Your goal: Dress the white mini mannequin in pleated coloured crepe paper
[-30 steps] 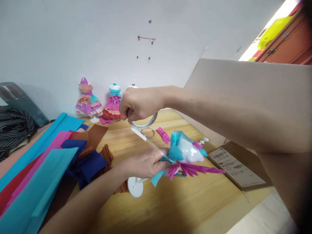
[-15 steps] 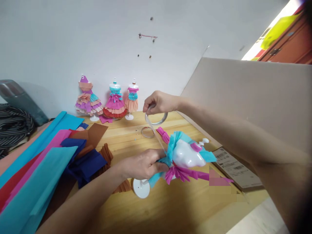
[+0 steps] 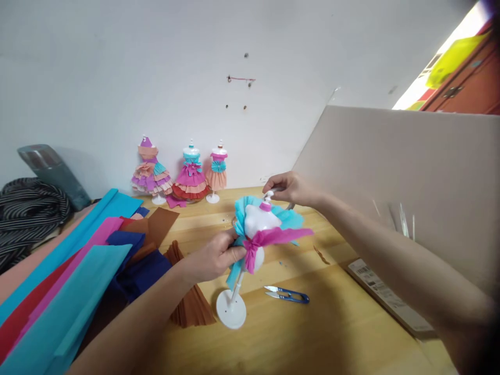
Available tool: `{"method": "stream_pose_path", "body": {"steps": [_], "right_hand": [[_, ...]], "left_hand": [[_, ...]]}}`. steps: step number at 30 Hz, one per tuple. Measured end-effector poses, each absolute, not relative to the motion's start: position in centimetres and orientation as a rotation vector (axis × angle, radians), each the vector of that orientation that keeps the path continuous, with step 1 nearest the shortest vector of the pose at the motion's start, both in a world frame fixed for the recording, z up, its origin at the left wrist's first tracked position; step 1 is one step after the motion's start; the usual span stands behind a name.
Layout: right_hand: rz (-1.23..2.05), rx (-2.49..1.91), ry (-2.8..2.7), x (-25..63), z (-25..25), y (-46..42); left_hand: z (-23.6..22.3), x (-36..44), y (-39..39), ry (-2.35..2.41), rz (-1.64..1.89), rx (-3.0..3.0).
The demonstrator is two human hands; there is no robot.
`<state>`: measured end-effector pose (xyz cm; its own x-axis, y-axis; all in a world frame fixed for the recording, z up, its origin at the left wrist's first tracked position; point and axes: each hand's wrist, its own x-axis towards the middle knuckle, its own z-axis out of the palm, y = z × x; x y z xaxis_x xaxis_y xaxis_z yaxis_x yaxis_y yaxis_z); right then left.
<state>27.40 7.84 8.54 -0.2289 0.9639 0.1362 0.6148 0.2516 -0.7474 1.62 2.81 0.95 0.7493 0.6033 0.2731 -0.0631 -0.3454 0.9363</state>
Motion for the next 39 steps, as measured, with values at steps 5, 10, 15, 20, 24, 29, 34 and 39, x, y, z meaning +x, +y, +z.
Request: {"method": "stream_pose_path", "body": {"steps": [5, 10, 15, 20, 24, 29, 34, 39], "right_hand": [[0.717, -1.417, -1.848, 28.5, 8.8, 6.3], [0.752, -1.44, -1.82, 28.4, 8.9, 5.0], [0.786, -1.431, -1.884, 28.2, 8.3, 4.2], [0.863, -1.389, -1.939, 28.3, 6.9, 4.2], [0.919, -1.381, -1.988, 28.1, 5.8, 3.7], [0.813, -1.328, -2.078, 27.8, 6.0, 1.6], [0.736, -1.301, -2.153, 27.5, 6.9, -0.1], [0.773, -1.304, -2.13, 27.4, 6.6, -0.4]], "left_hand": [[-0.8, 1.1, 4.2, 0.439, 0.857, 1.646], [-2.2, 0.9, 5.3, 0.513, 1.017, 1.517], [-2.0, 0.8, 5.5, 0.446, 1.049, 1.408], [-1.1, 0.9, 4.9, 0.335, 1.044, 1.297], [-0.5, 1.0, 4.7, 0.334, 1.096, 1.187], [-0.6, 0.6, 5.0, 0.378, 1.147, 1.136], [-0.5, 0.4, 5.3, 0.405, 1.144, 1.142], [0.2, 0.0, 4.9, 0.47, 1.126, 1.135]]}}
